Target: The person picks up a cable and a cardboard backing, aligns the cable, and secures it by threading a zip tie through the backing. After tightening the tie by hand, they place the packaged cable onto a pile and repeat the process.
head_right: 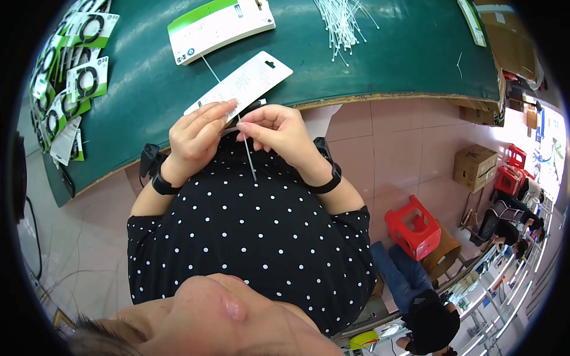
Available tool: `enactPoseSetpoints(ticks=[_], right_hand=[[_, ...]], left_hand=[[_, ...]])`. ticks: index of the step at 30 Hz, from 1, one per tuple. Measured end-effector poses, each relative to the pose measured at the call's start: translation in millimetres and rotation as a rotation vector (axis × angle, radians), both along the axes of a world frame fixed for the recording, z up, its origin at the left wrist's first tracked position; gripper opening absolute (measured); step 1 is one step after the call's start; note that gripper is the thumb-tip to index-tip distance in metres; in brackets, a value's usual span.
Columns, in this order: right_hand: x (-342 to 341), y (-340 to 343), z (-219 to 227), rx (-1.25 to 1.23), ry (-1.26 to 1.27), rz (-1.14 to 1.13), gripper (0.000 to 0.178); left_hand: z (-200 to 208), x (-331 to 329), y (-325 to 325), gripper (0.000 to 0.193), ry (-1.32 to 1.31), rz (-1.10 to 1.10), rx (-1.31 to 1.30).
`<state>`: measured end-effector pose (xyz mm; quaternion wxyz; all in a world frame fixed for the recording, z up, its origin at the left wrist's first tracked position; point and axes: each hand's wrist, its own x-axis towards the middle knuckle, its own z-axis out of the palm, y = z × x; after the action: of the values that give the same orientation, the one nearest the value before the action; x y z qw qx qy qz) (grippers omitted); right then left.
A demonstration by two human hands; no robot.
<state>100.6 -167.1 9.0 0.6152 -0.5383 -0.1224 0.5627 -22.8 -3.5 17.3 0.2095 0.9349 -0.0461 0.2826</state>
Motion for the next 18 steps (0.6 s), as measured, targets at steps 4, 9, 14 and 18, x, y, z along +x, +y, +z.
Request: enactPoseSetpoints(ticks=[4, 9, 14, 18], right_hand=[[-11, 1, -13, 0.069, -0.093, -0.166, 0.013], [-13, 2, -15, 0.036, -0.171, -0.175, 0.013], [-14, 3, -14, 0.050, -0.163, -0.157, 0.013], [-12, 1, -15, 0.079, -0.197, -0.115, 0.013]], left_hand=[[-5, 0, -1, 0.011, -0.016, 0.005, -0.035], [-5, -1, 2, 0.012, -0.006, -0.035, -0.017], [-7, -2, 2, 0.013, -0.013, -0.021, -0.042], [-9, -1, 3, 0.013, -0.011, -0.008, -0.082]])
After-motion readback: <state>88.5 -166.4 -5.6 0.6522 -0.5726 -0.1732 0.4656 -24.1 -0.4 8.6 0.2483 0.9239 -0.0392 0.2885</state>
